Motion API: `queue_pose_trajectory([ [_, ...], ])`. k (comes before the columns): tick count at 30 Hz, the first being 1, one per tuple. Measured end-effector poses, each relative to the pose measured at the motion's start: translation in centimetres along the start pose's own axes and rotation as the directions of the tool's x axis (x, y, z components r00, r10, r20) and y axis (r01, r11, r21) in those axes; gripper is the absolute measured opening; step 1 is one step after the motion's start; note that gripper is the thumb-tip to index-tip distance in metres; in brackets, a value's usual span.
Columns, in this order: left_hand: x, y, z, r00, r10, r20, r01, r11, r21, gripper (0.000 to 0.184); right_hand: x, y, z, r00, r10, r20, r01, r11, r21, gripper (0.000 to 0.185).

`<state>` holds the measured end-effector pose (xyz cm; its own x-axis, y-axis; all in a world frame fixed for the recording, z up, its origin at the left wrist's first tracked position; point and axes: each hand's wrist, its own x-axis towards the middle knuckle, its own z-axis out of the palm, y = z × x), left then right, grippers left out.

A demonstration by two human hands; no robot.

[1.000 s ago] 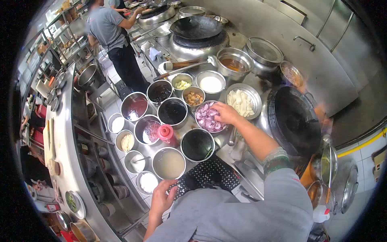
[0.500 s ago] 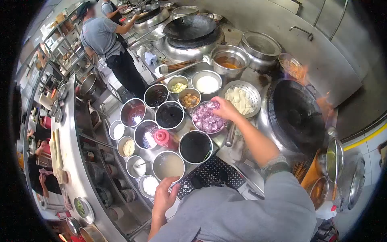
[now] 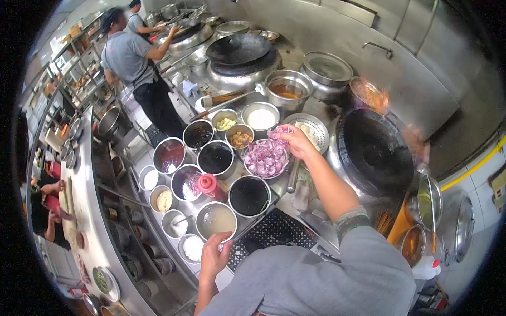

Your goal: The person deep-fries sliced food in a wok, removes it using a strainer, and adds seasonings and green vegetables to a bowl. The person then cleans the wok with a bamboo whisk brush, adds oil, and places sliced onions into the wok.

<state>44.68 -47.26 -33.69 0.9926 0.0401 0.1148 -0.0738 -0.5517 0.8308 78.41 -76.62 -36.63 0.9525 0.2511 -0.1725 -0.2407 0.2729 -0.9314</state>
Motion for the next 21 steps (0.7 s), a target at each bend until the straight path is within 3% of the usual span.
queue_pose_trajectory([
  [3, 0.4, 0.0, 0.2, 0.999, 0.038, 0.005, -0.038, 0.999, -0.011, 0.018, -1.0, -3.1, -2.7, 0.997, -0.068, 0.044, 0.058, 0.98, 0.192, 0.025],
  [6, 0.9, 0.6, 0.5, 0.999, 0.053, 0.008, -0.052, 0.998, -0.038, 0.018, -5.3, -8.3, -5.9, 0.981, -0.186, -0.064, 0.194, 0.965, 0.178, 0.026],
  [9, 1.0, -0.2, 1.4, 0.999, 0.021, 0.032, -0.018, 0.996, -0.086, 0.018, -9.6, -12.0, -12.3, 0.945, -0.228, -0.233, 0.218, 0.974, -0.066, 0.026],
  [10, 0.9, -0.8, 1.8, 0.999, 0.035, 0.039, -0.032, 0.998, -0.057, 0.018, -11.7, -13.5, -13.4, 0.926, -0.216, -0.311, 0.136, 0.956, -0.26, 0.025],
  [13, 1.1, 1.5, 2.3, 0.997, 0.041, 0.064, -0.039, 0.998, -0.041, 0.018, -13.4, -13.3, -21.7, 0.839, -0.295, -0.457, -0.086, 0.758, -0.646, 0.025],
  [16, 1.3, 1.7, 3.2, 0.988, 0.075, 0.135, -0.075, 0.997, -0.003, 0.019, -14.5, -13.5, -25.3, 0.748, -0.516, -0.417, -0.362, 0.209, -0.908, 0.026],
  [19, 1.4, 2.5, 3.7, 0.983, 0.084, 0.165, -0.085, 0.996, 0.003, 0.018, -14.4, -13.7, -28.7, 0.726, -0.583, -0.365, -0.396, 0.079, -0.915, 0.026],
  [21, 1.4, 2.7, 4.0, 0.98, 0.117, 0.163, -0.12, 0.993, 0.006, 0.019, -14.3, -14.2, -30.0, 0.694, -0.587, -0.417, -0.465, 0.076, -0.882, 0.025],
])
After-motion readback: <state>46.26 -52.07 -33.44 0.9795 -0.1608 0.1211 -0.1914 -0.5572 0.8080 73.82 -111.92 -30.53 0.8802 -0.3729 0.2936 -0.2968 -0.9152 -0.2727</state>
